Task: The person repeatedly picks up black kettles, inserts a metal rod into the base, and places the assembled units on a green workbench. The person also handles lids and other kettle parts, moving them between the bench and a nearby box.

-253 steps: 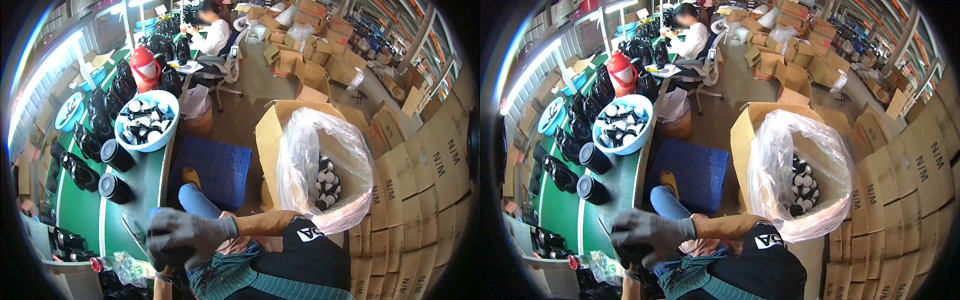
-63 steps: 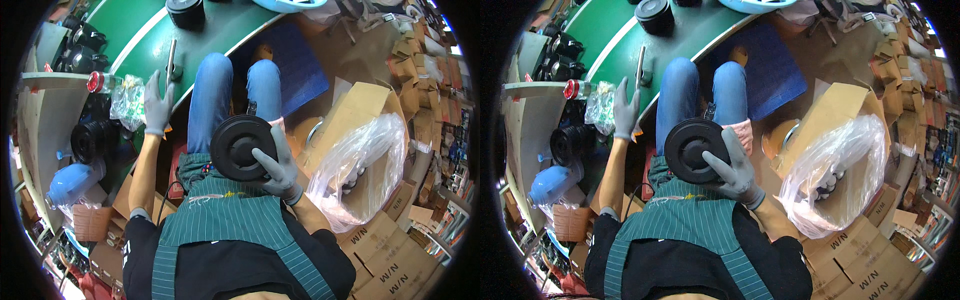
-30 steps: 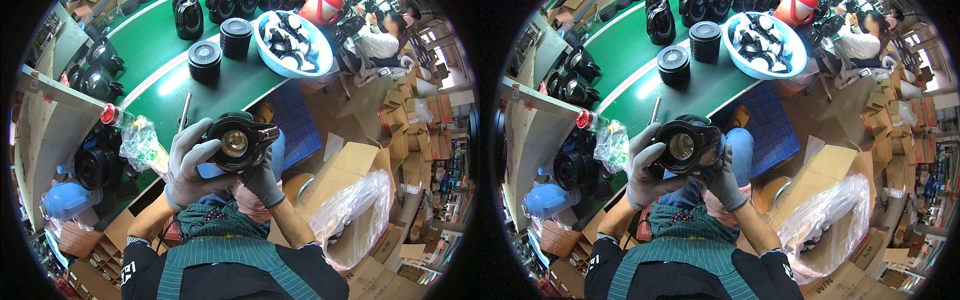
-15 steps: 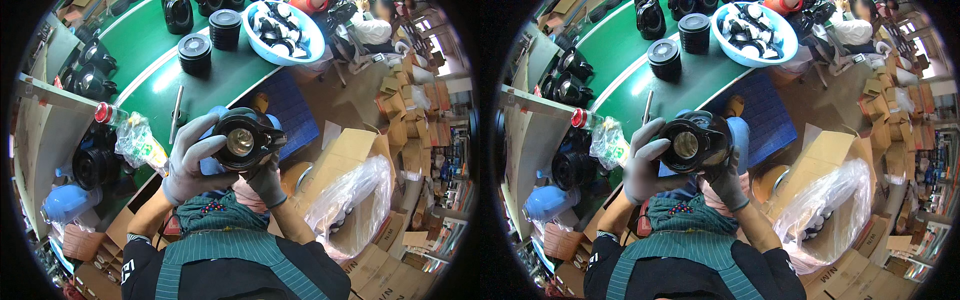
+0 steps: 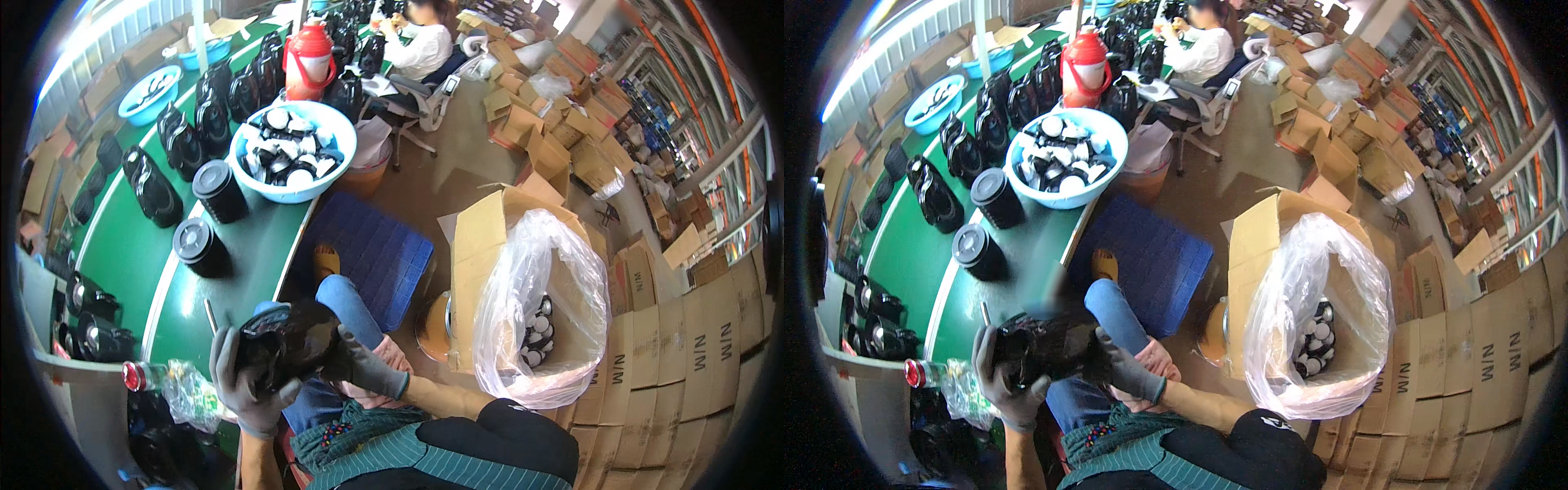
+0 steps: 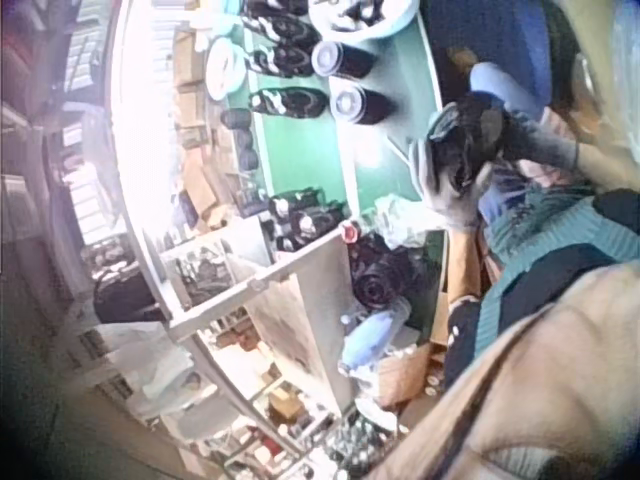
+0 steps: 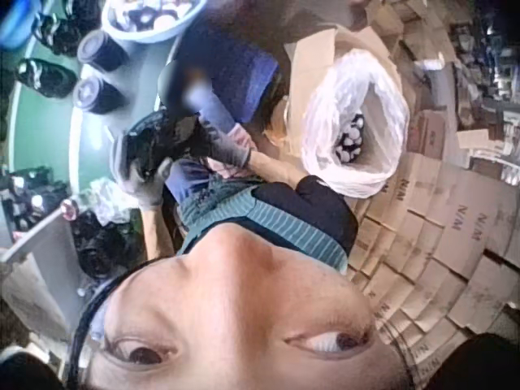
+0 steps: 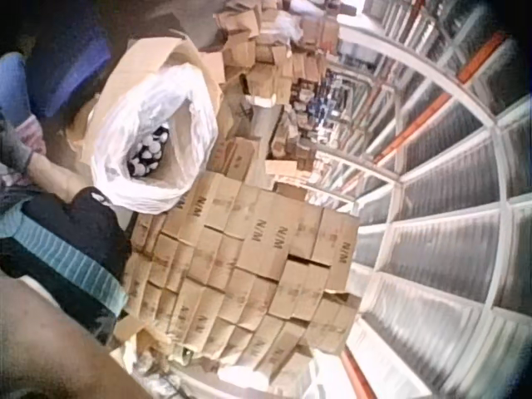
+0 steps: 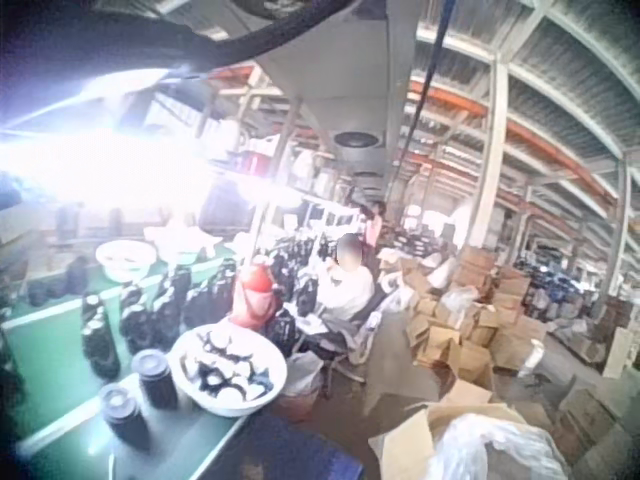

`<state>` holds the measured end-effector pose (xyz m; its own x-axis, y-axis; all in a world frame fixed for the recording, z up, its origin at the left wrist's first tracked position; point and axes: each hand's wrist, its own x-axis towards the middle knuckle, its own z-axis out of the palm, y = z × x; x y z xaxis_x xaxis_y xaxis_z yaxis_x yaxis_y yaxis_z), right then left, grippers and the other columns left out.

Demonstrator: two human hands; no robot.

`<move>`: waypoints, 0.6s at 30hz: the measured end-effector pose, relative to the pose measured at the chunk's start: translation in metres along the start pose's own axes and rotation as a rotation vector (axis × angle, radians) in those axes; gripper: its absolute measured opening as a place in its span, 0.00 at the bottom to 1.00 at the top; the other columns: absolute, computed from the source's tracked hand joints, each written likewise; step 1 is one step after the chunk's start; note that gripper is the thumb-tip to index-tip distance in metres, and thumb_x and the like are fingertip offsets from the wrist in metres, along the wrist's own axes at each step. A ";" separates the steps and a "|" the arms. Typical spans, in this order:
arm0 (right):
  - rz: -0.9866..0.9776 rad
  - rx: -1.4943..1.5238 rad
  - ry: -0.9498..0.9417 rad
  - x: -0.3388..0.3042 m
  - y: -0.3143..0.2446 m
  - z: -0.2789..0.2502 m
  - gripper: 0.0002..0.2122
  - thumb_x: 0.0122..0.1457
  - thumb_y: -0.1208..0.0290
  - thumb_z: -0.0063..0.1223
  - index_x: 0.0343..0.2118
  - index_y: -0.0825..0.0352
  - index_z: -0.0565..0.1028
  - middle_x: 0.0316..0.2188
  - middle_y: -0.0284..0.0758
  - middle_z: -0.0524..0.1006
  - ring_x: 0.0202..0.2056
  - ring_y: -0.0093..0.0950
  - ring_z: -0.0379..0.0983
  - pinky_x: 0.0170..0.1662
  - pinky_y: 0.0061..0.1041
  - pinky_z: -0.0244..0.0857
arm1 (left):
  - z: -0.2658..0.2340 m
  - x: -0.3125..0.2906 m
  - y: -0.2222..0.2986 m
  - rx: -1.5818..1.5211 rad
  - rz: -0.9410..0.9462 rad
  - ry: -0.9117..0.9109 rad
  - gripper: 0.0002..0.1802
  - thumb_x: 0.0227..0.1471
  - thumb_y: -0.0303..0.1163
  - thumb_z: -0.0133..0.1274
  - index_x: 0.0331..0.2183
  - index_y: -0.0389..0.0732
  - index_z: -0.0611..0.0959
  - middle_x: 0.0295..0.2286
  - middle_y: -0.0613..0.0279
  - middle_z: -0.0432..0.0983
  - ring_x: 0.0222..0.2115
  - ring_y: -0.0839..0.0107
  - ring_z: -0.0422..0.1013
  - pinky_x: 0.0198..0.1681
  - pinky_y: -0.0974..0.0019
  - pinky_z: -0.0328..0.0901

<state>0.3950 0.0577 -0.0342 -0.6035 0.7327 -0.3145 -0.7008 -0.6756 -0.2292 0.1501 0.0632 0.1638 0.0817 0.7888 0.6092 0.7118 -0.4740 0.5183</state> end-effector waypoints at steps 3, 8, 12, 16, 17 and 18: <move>0.192 -0.579 0.011 -0.018 -0.012 0.060 0.26 0.74 0.64 0.47 0.72 0.62 0.62 0.72 0.38 0.62 0.71 0.37 0.59 0.78 0.41 0.45 | -0.001 -0.014 -0.002 0.133 0.125 0.067 0.37 0.50 0.70 0.65 0.32 0.40 0.83 0.51 0.53 0.76 0.59 0.40 0.69 0.63 0.36 0.64; -0.192 -0.884 -0.012 -0.014 0.024 0.032 0.29 0.69 0.70 0.57 0.70 0.63 0.60 0.67 0.41 0.66 0.68 0.40 0.62 0.75 0.42 0.52 | -0.006 -0.006 -0.001 0.192 0.156 0.006 0.29 0.47 0.62 0.70 0.31 0.45 0.82 0.36 0.62 0.76 0.49 0.49 0.73 0.58 0.32 0.69; -0.181 -0.772 -0.284 -0.018 0.070 -0.008 0.26 0.76 0.56 0.43 0.72 0.57 0.58 0.66 0.42 0.68 0.65 0.37 0.69 0.65 0.46 0.69 | -0.003 0.026 0.002 -0.014 0.136 -0.023 0.15 0.42 0.40 0.70 0.24 0.42 0.81 0.27 0.59 0.74 0.37 0.49 0.74 0.55 0.34 0.71; 0.139 -0.056 -0.164 -0.040 0.083 0.036 0.31 0.76 0.41 0.35 0.72 0.56 0.60 0.61 0.42 0.74 0.57 0.37 0.74 0.60 0.42 0.72 | -0.010 0.022 0.001 0.014 0.021 -0.135 0.14 0.42 0.37 0.69 0.22 0.40 0.80 0.27 0.55 0.74 0.35 0.47 0.73 0.50 0.38 0.71; 0.281 0.202 0.005 -0.040 0.077 0.056 0.36 0.73 0.34 0.36 0.70 0.59 0.63 0.58 0.44 0.75 0.51 0.38 0.76 0.55 0.40 0.74 | -0.009 0.019 -0.002 0.023 0.040 -0.116 0.14 0.43 0.36 0.68 0.21 0.40 0.79 0.27 0.54 0.73 0.35 0.47 0.73 0.48 0.40 0.71; 0.285 0.135 0.025 -0.037 0.074 0.058 0.36 0.73 0.33 0.36 0.70 0.59 0.63 0.60 0.44 0.74 0.53 0.39 0.75 0.57 0.40 0.73 | -0.012 0.018 -0.003 0.034 0.079 -0.107 0.12 0.43 0.33 0.67 0.22 0.40 0.80 0.27 0.54 0.74 0.35 0.47 0.74 0.48 0.41 0.71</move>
<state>0.3434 -0.0143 0.0135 -0.7742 0.5124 -0.3716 -0.5502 -0.8350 -0.0052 0.1414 0.0740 0.1800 0.2110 0.7878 0.5787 0.7231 -0.5242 0.4499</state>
